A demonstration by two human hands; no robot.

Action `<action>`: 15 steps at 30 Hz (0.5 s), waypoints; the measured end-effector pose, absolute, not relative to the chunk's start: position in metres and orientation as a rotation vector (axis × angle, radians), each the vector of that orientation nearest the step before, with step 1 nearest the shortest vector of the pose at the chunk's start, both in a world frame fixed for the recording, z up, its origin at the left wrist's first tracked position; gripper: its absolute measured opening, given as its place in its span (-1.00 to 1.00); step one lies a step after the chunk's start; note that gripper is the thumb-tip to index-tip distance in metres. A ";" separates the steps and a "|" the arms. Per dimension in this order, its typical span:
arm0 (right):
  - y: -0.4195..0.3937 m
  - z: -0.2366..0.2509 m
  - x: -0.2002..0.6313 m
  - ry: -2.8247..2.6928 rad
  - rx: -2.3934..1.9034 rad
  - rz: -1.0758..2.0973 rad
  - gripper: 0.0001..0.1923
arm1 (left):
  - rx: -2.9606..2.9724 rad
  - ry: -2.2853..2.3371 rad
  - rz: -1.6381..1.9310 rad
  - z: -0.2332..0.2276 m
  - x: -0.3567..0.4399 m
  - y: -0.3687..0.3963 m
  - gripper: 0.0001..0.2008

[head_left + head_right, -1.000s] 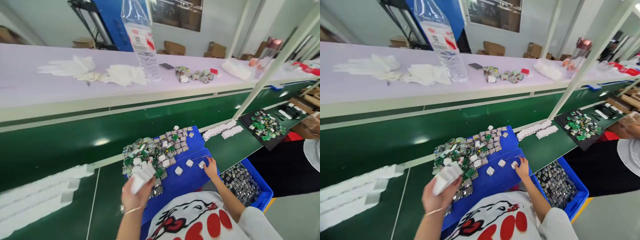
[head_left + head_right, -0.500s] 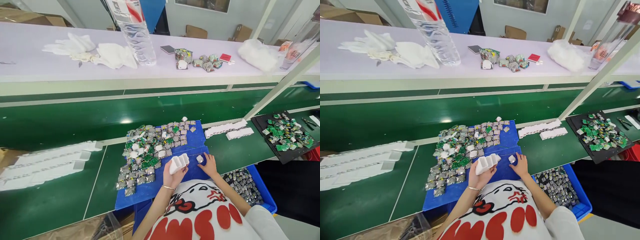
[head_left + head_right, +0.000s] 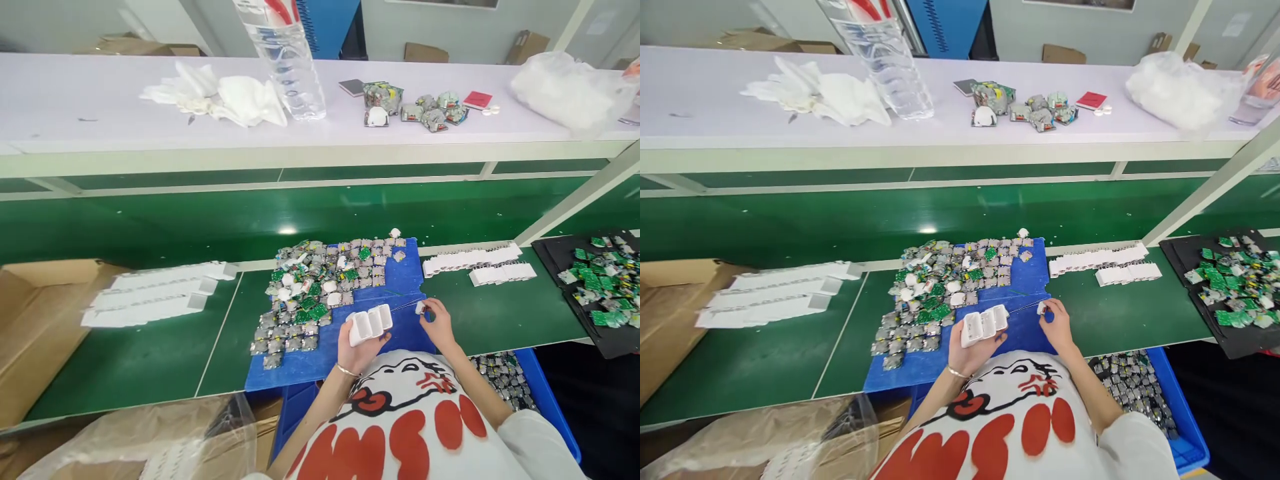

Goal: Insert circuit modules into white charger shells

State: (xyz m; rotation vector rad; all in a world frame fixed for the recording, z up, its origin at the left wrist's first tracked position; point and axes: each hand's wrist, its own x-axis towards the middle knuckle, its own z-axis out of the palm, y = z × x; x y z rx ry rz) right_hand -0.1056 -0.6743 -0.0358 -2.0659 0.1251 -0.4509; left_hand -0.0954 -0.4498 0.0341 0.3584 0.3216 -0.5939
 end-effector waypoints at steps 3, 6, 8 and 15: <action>-0.668 0.005 -0.107 0.071 -2.004 -0.498 -0.68 | 0.352 0.304 -0.557 0.038 -0.096 -0.453 -0.77; -0.656 0.046 -0.116 -0.071 -1.827 -0.482 -0.69 | 0.359 0.277 -0.560 0.042 -0.099 -0.457 -0.74; -0.649 0.067 -0.122 -0.202 -1.698 -0.451 -0.66 | 0.360 0.255 -0.581 0.045 -0.100 -0.459 -0.71; -0.648 0.082 -0.125 -0.503 -1.744 -0.370 -0.57 | 0.369 0.114 -0.645 0.049 -0.103 -0.463 -0.55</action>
